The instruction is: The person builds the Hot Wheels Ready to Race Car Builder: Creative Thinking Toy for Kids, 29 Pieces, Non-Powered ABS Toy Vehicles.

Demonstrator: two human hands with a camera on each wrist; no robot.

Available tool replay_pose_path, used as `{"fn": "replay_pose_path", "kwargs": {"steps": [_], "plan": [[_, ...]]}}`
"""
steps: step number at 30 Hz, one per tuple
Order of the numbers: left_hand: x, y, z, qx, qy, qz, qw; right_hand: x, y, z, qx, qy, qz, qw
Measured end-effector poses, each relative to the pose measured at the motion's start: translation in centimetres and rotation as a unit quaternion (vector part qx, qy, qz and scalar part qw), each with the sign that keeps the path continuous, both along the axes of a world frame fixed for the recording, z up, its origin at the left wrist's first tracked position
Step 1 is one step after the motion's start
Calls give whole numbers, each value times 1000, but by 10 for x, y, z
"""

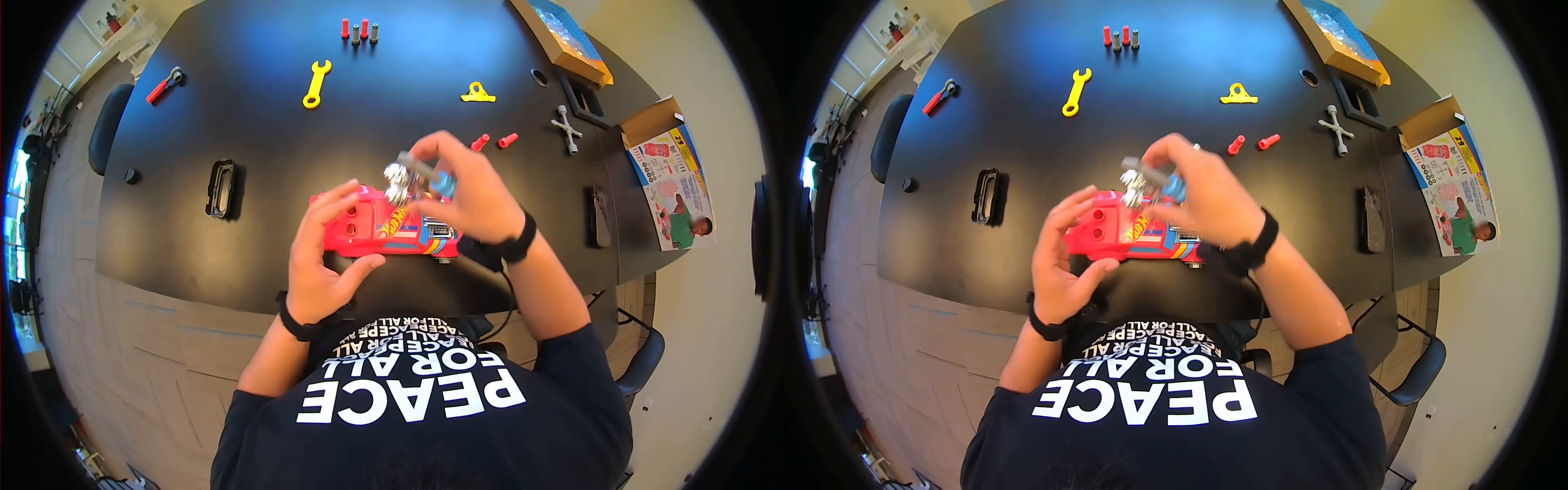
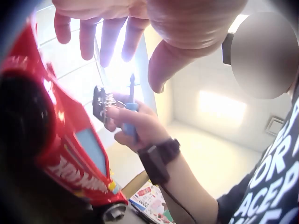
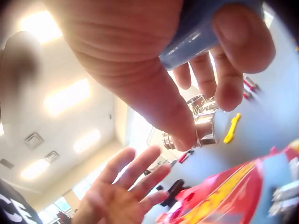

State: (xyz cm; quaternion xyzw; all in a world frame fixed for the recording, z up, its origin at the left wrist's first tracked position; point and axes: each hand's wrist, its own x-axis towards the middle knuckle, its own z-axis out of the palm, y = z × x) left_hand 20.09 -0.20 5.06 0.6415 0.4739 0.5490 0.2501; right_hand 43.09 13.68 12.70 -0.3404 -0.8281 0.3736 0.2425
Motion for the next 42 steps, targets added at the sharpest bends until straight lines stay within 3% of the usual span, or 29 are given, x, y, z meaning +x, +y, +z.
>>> {"fn": "replay_pose_path", "kwargs": {"steps": [2, 6, 8, 9, 11, 14, 16, 19, 21, 23, 25, 29, 33, 35, 37, 39, 41, 42], "plan": [[-3, -1, 11, -41, -144, -55, 987, -6, -26, -5, 39, 13, 39, 998], [-12, 2, -3, -30, -24, -50, 998, -22, -51, -25, -42, 86, 51, 994], [-20, 5, -7, -45, -29, -40, 998, -22, -43, -25, 36, 66, 29, 997], [-26, 7, -9, -59, -36, -27, 997, -17, -36, -37, 91, 93, -15, 991], [-35, 16, -10, -89, -101, -27, 990, 2, -23, -32, 62, 91, -95, 989], [-46, 25, -15, -107, -124, -41, 986, 36, 7, -44, 112, 107, -215, 964], [-45, 28, -10, -75, 70, -21, 994, 63, 27, -52, 146, 88, -289, 942], [-41, 31, -7, -92, 82, -37, 992, 93, 50, -66, 130, 58, -354, 924], [-39, 32, -2, -86, 100, -45, 990, 106, 64, -80, 174, 48, -258, 949], [-37, 32, 1, -82, 119, -47, 988, 107, 69, -83, 121, 13, -236, 964], [-33, 33, 3, -68, 128, -42, 989, 104, 76, -95, 141, -100, -181, 968], [-32, 36, 3, -64, 135, -32, 988, 91, 82, -106, 86, -139, -188, 968], [-34, 34, -2, -58, 156, -38, 985, 97, 90, -124, 132, -153, -188, 961], [-33, 33, -1, -64, 158, -42, 984, 89, 78, -102, 122, -148, -211, 958], [-31, 33, 0, -56, 164, -46, 984, 86, 69, -88, 37, -34, -231, 972], [-30, 34, -2, -53, 163, -50, 984, 78, 48, -68, 67, -8, -213, 975], [-29, 37, -5, -51, 164, -57, 984, 64, 18, -45, -141, 141, -166, 966], [-29, 38, -7, -54, 164, -64, 983, 56, 3, -36, -170, 159, -135, 963]]}}
